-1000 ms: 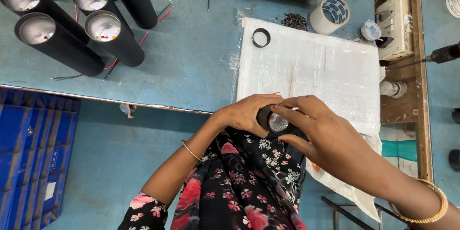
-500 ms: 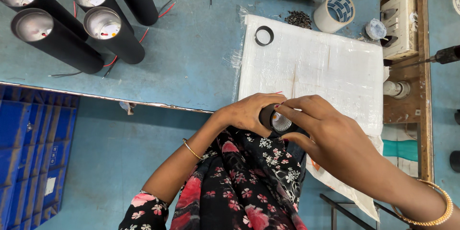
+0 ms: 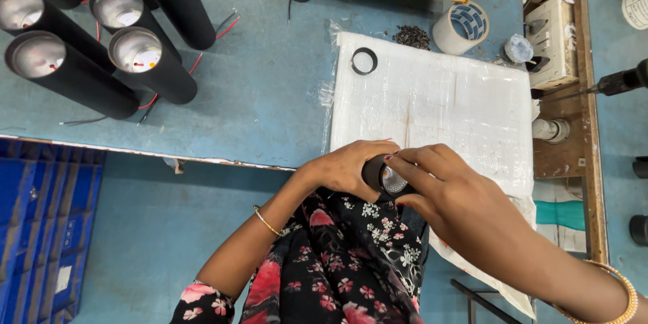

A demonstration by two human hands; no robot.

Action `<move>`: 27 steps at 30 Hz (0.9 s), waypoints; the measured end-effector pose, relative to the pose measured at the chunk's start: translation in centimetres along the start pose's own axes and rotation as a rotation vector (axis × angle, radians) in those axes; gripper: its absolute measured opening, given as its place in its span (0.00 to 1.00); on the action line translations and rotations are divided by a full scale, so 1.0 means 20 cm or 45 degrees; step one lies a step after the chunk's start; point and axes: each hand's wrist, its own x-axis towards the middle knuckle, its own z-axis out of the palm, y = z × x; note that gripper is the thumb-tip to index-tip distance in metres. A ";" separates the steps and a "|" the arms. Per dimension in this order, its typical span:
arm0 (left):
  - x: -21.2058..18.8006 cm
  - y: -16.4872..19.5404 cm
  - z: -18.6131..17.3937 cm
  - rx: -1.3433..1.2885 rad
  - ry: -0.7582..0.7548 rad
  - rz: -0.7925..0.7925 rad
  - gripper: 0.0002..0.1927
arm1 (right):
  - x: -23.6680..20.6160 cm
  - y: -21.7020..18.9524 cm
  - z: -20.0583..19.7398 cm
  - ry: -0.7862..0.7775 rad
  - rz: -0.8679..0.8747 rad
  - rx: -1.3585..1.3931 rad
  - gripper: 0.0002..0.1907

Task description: The person assembles LED light fixtures by inserting LED modules into black cylindrical housings and securing them with metal rings. They repeatedly pick up a housing, insert the LED, and tighten the ring, then place the completed unit on the table.

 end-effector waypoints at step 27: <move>-0.05 -0.11 0.08 0.021 0.335 0.000 0.35 | 0.00 0.15 0.08 0.040 -0.023 0.205 0.26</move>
